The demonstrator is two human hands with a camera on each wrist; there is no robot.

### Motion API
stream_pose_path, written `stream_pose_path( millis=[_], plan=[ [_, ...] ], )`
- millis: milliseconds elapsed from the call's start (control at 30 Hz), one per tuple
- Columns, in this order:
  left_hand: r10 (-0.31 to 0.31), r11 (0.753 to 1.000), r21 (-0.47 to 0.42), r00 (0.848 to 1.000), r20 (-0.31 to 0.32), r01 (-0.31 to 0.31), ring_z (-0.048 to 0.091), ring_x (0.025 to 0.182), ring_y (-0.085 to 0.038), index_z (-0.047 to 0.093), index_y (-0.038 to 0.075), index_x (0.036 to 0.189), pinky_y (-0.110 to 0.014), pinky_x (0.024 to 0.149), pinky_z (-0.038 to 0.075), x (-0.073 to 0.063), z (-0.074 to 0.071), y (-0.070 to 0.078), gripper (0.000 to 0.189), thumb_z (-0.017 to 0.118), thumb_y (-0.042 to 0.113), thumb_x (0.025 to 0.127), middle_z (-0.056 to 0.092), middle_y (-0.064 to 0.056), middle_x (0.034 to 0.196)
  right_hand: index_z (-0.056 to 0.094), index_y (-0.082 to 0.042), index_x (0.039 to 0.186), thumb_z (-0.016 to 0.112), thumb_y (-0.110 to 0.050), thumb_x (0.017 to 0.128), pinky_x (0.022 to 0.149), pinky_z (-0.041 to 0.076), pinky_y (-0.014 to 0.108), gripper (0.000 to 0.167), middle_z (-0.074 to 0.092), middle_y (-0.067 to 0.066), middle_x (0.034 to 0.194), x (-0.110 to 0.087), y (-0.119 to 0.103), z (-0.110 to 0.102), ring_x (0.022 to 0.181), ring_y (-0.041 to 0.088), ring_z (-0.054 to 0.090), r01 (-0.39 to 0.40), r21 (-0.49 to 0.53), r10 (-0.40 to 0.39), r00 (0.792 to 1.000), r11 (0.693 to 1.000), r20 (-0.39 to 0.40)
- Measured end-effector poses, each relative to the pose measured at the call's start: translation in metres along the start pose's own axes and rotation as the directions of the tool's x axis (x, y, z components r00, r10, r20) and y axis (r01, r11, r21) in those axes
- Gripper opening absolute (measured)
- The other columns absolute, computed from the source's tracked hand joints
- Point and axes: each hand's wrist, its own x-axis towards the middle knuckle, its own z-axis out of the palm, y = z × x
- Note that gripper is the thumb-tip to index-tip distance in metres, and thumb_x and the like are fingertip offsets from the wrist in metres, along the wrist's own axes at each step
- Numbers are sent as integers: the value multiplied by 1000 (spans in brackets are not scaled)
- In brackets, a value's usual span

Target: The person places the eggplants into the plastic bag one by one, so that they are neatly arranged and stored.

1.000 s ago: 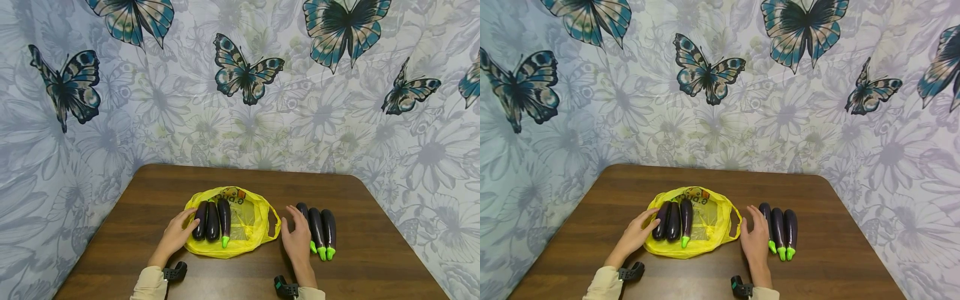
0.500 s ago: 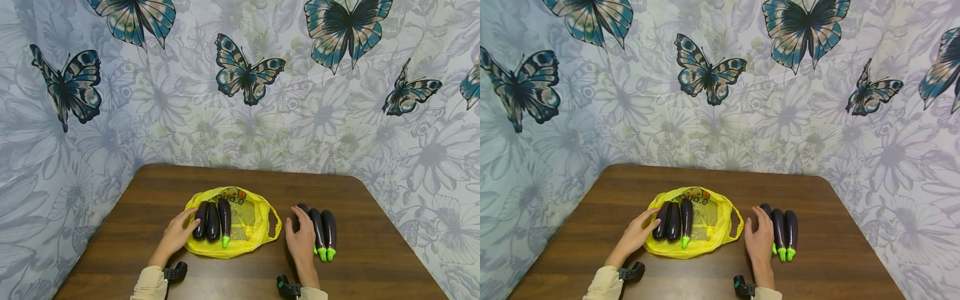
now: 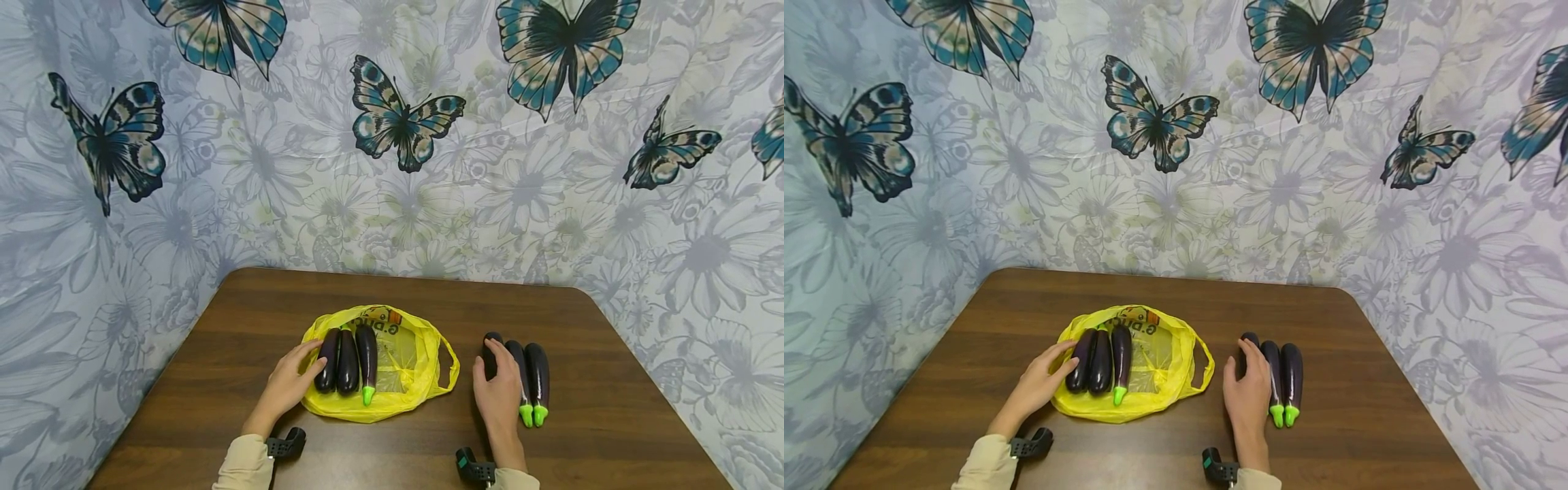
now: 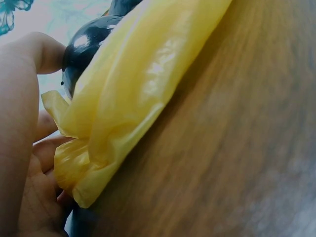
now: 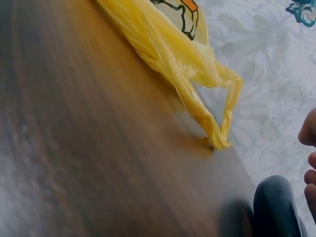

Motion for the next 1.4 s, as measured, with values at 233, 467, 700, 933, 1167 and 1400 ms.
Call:
stream_pose_path(
  millis=[233,467,700,933,1167,1400],
  plan=[
    [1,1000,5,1000,-4,-1,41,147,-43,53,16,152,-68,116,31,-1,0,1,57,58,47,104,48,-15,158,66,1,129,69,0,93,107,42,63,36,63,25,135,1,1,-4,127,47,55,-61,-29,62,998,998,16],
    [-11,1000,8,1000,0,11,40,147,-44,52,16,152,-69,117,30,-2,-1,2,57,58,48,104,47,-16,158,65,1,130,68,-1,94,108,41,64,36,62,26,137,1,2,-6,127,47,55,-93,-57,96,995,994,40],
    [-12,1000,9,1000,1,12,39,147,-44,52,16,152,-69,117,30,-3,-1,2,57,58,47,104,47,-15,158,65,0,131,68,-3,94,108,41,64,37,60,26,139,1,3,-6,129,47,54,-125,-86,131,989,988,65],
    [-11,1000,11,1000,-2,11,40,147,-44,52,17,152,-69,116,30,-2,-1,1,57,57,48,104,47,-15,158,64,-1,133,67,-4,95,111,39,64,39,58,25,142,1,4,-7,132,47,51,-155,-105,164,983,982,81],
    [0,1000,9,1000,-4,0,40,147,-44,52,16,152,-69,116,30,-2,0,0,57,58,48,104,48,-15,158,64,1,132,67,-2,94,109,40,65,38,59,26,140,2,4,-9,129,48,52,-135,-92,141,988,987,68],
    [1,1000,13,1000,-7,-1,40,147,-43,53,17,151,-69,116,31,-2,0,0,57,58,48,104,48,-14,158,65,1,131,66,-2,93,108,40,65,38,59,26,141,2,6,-10,129,49,52,-132,-88,137,989,987,58]
  ],
)
